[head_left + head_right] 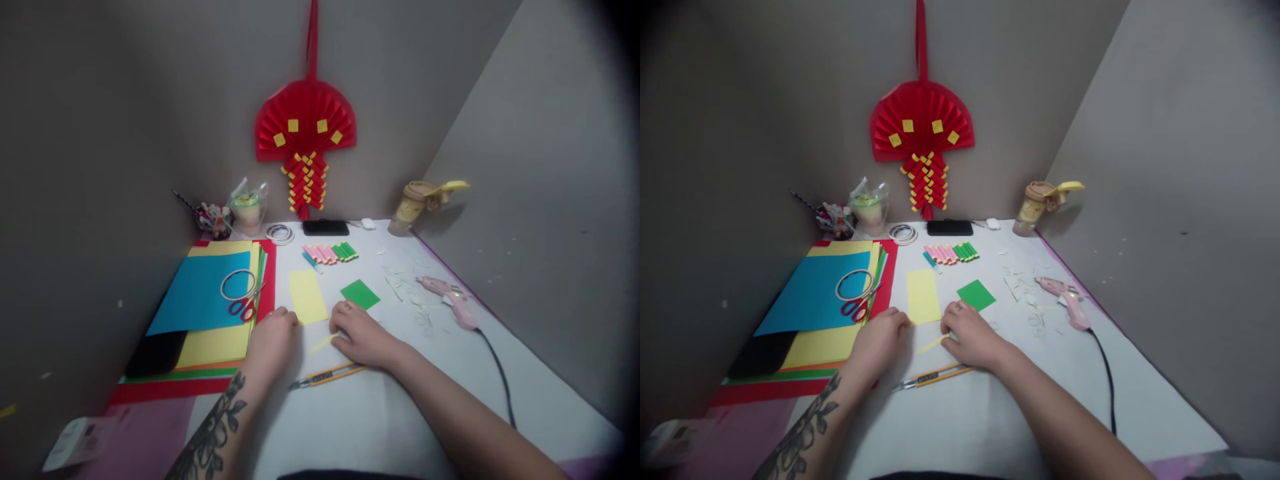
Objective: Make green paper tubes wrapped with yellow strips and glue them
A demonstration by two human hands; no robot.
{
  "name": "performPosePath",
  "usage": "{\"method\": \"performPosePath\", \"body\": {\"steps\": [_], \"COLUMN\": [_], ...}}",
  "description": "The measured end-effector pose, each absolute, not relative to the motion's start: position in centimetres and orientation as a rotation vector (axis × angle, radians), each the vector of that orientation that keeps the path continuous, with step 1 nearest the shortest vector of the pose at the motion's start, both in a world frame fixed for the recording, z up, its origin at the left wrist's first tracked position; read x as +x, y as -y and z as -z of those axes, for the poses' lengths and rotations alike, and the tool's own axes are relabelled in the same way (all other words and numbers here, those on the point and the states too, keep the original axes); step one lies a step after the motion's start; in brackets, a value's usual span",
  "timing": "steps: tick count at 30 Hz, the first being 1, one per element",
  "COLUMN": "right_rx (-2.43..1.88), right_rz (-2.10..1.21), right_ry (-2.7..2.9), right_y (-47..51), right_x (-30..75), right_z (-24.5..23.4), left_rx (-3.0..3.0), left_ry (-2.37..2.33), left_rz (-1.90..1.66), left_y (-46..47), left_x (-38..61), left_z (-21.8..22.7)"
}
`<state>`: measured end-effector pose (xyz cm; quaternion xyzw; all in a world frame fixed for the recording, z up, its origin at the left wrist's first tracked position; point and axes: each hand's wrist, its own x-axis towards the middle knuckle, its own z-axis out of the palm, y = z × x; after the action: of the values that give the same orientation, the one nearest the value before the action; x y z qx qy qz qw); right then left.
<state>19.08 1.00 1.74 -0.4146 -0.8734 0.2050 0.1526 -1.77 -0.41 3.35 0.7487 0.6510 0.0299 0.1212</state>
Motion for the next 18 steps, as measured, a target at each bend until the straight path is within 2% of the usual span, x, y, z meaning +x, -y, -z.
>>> {"method": "performPosePath", "body": {"steps": [7,11,13,18], "right_rx": [-1.151,-1.584,-1.663,-1.399], "right_rz": [-0.651,-0.384,-0.262,-0.378], "right_ry": [2.494,2.213,2.161,2.366], "right_y": [-2.0,-3.4,-3.4,-2.2], "right_x": [19.8,21.4,21.3,18.2], "right_z": [-1.4,-1.5,-1.3,-0.6], "left_rx": [2.150,2.181,2.216,2.261], "left_ry": [-1.968,-1.906,-1.842,-1.678], "left_rz": [-0.332,-0.429,-0.472,-0.464], "left_y": [0.0,-0.1,-0.1,-0.2], "left_x": [-2.3,-2.3,-2.2,-1.8], "left_z": [-3.2,-2.7,-2.6,-2.4]}}
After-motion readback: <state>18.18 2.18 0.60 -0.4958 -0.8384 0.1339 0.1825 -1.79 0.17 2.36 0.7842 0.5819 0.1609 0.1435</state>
